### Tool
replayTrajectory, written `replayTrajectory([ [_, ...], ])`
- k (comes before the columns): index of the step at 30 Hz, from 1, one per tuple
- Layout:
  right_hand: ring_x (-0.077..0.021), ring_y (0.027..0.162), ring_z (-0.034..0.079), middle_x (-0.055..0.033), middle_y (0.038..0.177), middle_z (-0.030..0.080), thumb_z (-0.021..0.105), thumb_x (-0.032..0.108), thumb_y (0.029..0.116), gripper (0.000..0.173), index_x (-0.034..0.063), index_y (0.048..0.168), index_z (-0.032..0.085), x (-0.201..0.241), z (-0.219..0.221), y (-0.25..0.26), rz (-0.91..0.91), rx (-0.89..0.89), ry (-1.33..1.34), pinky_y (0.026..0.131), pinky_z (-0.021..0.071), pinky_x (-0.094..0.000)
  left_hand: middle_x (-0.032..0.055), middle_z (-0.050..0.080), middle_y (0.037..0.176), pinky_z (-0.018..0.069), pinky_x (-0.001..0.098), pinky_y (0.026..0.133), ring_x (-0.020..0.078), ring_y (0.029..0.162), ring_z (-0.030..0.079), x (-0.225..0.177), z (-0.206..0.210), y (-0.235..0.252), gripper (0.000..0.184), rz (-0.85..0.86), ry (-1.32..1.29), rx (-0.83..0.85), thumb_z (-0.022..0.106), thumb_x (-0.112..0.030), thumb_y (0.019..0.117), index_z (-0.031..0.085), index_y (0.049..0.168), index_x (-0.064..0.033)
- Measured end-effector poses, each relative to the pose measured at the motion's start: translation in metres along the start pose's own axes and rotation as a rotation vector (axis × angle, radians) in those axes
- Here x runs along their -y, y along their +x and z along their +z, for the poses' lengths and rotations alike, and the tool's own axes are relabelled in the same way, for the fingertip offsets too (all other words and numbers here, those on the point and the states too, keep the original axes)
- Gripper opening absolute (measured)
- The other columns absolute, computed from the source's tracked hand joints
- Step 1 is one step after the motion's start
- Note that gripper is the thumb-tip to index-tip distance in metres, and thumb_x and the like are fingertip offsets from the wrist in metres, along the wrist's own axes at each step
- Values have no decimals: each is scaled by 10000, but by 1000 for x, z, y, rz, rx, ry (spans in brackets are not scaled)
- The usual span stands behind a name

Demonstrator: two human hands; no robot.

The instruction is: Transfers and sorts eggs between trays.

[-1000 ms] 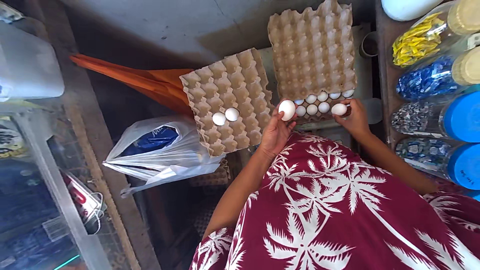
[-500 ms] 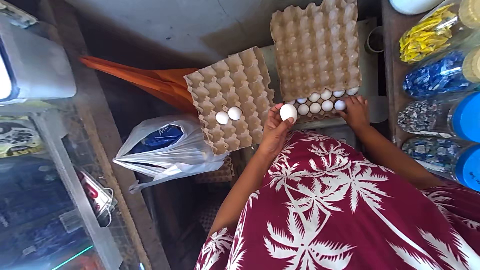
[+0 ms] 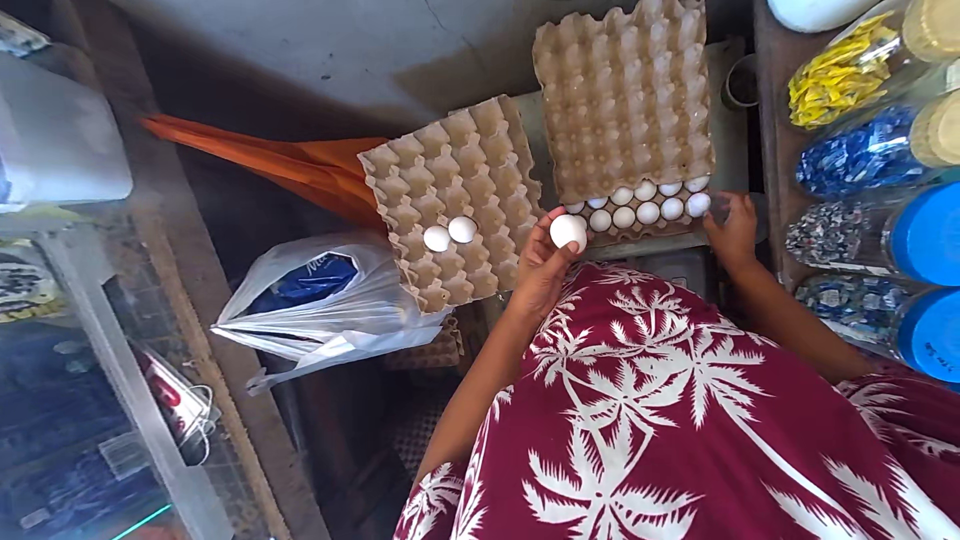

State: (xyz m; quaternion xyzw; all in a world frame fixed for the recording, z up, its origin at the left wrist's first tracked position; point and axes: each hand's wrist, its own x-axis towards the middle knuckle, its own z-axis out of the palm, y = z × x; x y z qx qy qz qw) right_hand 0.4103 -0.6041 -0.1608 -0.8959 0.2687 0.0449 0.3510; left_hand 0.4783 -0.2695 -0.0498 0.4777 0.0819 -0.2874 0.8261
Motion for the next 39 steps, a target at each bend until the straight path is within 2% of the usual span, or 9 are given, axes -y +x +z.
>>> replayTrajectory([
  [7,-467,1301,535,-296,1393,565,727,276,942,603,-47,1412,534,-4,13,9,86,58,-75,1085,413,-604,110,625,1287,552,384,1001,212,1118,670,1,4,1,591,-8,28,6,601,68,914,390,1455,-41],
  [13,-476,1278,546,-269,1379,580,768,337,910,597,-2,1366,582,26,11,14,273,47,-138,968,441,-688,99,626,1281,551,382,1000,204,1120,666,1,4,-1,589,-14,43,12,602,66,920,392,1457,-52],
  [18,-447,1205,600,-242,1339,609,795,351,867,604,29,1339,602,24,11,11,264,8,-150,893,469,-683,106,619,1298,550,379,1000,207,1127,664,2,3,-3,587,-3,35,16,598,79,918,393,1453,-50],
  [22,-406,1135,630,-287,1258,623,835,276,822,623,-65,1284,593,15,2,0,140,-63,60,977,494,-572,130,577,1379,547,394,1009,226,1164,652,3,1,-4,589,-6,29,25,608,78,916,396,1452,-46],
  [24,-313,1052,656,-264,1227,623,835,215,826,627,-83,1296,548,21,-5,-8,137,-53,268,933,538,-459,141,562,1419,546,396,1015,238,1189,648,4,1,-4,602,-11,20,38,619,70,916,391,1462,-39],
  [28,-130,1005,648,-89,1193,579,706,102,889,501,-16,1319,478,51,-23,-27,97,226,796,894,582,-325,124,592,1391,565,379,997,230,1168,666,2,6,-2,594,-19,28,94,653,50,902,416,1443,-13],
  [31,-72,989,673,48,1126,657,762,234,841,494,117,1257,523,82,-32,-36,-14,478,1009,887,588,-290,96,616,1336,567,374,999,197,1141,676,1,14,-1,617,-32,77,147,676,33,888,415,1447,2],
  [34,-76,1007,681,52,1143,681,771,280,847,492,124,1261,557,110,-34,-42,-74,604,1059,897,589,-290,73,642,1288,571,355,988,160,1089,689,1,18,-2,620,-37,130,186,680,26,890,426,1455,6],
  [39,-67,965,682,42,1092,680,713,216,870,464,108,1284,532,131,-29,-45,-148,691,1029,865,589,-264,76,641,1299,565,362,1002,168,1106,685,-1,16,-6,624,-30,113,220,689,32,888,431,1456,5],
])
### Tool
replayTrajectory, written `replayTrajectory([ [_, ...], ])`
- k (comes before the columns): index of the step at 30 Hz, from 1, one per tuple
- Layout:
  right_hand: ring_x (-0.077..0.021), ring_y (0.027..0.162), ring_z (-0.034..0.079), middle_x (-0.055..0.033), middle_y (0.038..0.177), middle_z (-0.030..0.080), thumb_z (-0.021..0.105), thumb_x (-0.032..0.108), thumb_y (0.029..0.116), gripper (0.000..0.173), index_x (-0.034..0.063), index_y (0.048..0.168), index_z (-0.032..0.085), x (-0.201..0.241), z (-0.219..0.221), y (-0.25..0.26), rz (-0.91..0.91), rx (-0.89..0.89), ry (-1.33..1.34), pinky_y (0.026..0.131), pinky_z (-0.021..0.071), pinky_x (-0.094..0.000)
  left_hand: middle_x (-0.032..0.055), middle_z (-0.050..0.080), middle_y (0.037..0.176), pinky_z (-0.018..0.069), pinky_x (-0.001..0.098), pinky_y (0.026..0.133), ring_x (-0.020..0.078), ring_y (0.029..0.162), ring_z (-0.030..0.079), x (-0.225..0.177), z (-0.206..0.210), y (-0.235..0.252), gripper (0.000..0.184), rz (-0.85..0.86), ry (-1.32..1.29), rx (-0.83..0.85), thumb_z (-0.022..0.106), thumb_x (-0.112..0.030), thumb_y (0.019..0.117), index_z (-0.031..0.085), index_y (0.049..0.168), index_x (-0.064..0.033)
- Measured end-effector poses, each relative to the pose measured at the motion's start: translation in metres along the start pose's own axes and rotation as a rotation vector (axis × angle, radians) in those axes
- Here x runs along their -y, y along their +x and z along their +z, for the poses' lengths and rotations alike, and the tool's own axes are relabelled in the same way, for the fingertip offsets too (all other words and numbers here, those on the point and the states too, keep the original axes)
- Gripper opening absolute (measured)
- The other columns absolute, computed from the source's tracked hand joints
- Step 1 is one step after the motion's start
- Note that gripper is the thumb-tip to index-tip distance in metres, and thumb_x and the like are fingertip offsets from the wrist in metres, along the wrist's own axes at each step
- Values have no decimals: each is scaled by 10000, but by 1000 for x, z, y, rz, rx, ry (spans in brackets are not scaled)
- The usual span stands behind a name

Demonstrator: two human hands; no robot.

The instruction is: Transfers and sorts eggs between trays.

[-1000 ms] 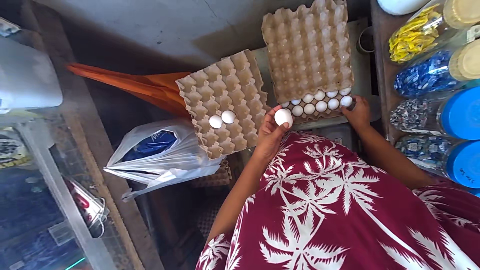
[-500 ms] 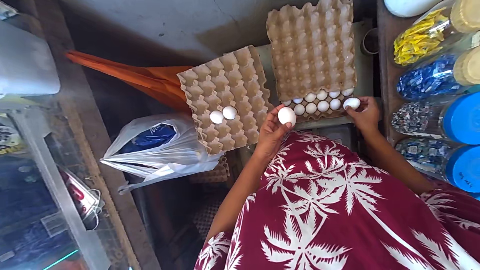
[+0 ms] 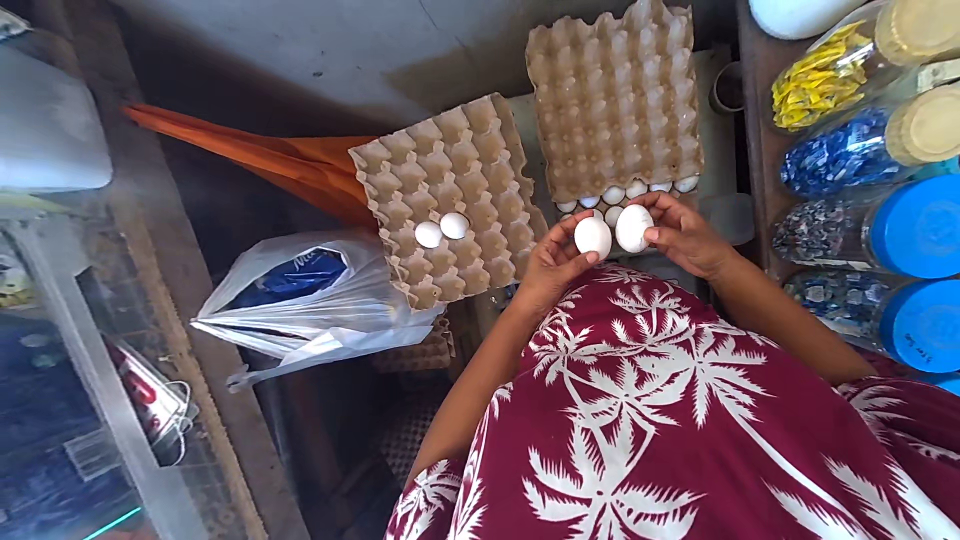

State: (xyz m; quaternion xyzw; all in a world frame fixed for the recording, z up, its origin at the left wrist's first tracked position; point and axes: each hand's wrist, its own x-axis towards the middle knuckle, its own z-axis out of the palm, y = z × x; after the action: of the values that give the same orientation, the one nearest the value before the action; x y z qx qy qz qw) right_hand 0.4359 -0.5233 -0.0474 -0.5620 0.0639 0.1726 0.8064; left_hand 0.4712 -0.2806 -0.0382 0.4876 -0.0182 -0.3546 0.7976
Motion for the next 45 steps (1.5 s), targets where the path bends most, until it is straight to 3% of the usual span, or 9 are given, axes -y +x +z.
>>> replayTrajectory([
  [7,-57,943,685,56,1064,685,700,204,894,389,116,1232,530,-6,7,2,-2,56,9,840,591,-252,70,651,1290,570,362,994,165,1091,694,1,-2,-10,622,16,-7,-20,681,43,889,433,1459,6],
  [21,-65,908,689,44,1057,689,653,144,902,361,114,1241,532,-11,9,-4,32,35,46,814,594,-253,70,651,1290,577,366,989,169,1082,699,2,-1,-17,621,0,0,-47,679,57,887,438,1457,4],
  [25,-102,970,687,-2,1163,652,626,118,912,488,72,1376,483,-24,-9,-9,29,-125,-13,848,602,-298,67,643,1287,584,358,973,166,1062,701,1,-1,-17,609,-22,5,-85,663,68,894,439,1456,0],
  [28,-120,1005,669,-76,1240,605,634,99,931,484,-2,1378,480,-43,-39,-11,8,-358,-166,881,593,-318,79,645,1292,587,355,962,172,1057,703,2,-2,-16,605,-22,1,-99,658,74,896,441,1457,6],
  [33,-184,1048,656,-192,1306,542,756,84,863,620,-51,1370,426,-78,-87,-7,-20,-757,-383,888,582,-341,101,639,1299,583,361,969,180,1058,700,2,-3,-13,603,-39,21,-98,650,72,906,434,1466,8],
  [39,-234,1020,680,-233,1242,609,797,82,824,637,-67,1339,454,-104,-113,5,14,-883,-562,881,580,-363,104,622,1312,584,374,975,191,1072,695,3,-4,-8,611,-62,23,-100,664,65,900,434,1463,10],
  [42,-316,1091,654,-263,1231,632,825,146,810,651,-66,1338,508,-112,-117,10,77,-902,-710,951,532,-441,98,624,1302,585,364,969,184,1066,695,3,-5,-7,614,-69,20,-100,667,61,900,435,1465,5],
  [45,-389,1235,579,-270,1310,602,837,180,803,659,-47,1344,537,-115,-116,14,151,-904,-782,1051,464,-514,95,642,1291,584,354,965,175,1055,702,0,-7,-8,603,-68,16,-107,655,73,904,433,1461,9],
])
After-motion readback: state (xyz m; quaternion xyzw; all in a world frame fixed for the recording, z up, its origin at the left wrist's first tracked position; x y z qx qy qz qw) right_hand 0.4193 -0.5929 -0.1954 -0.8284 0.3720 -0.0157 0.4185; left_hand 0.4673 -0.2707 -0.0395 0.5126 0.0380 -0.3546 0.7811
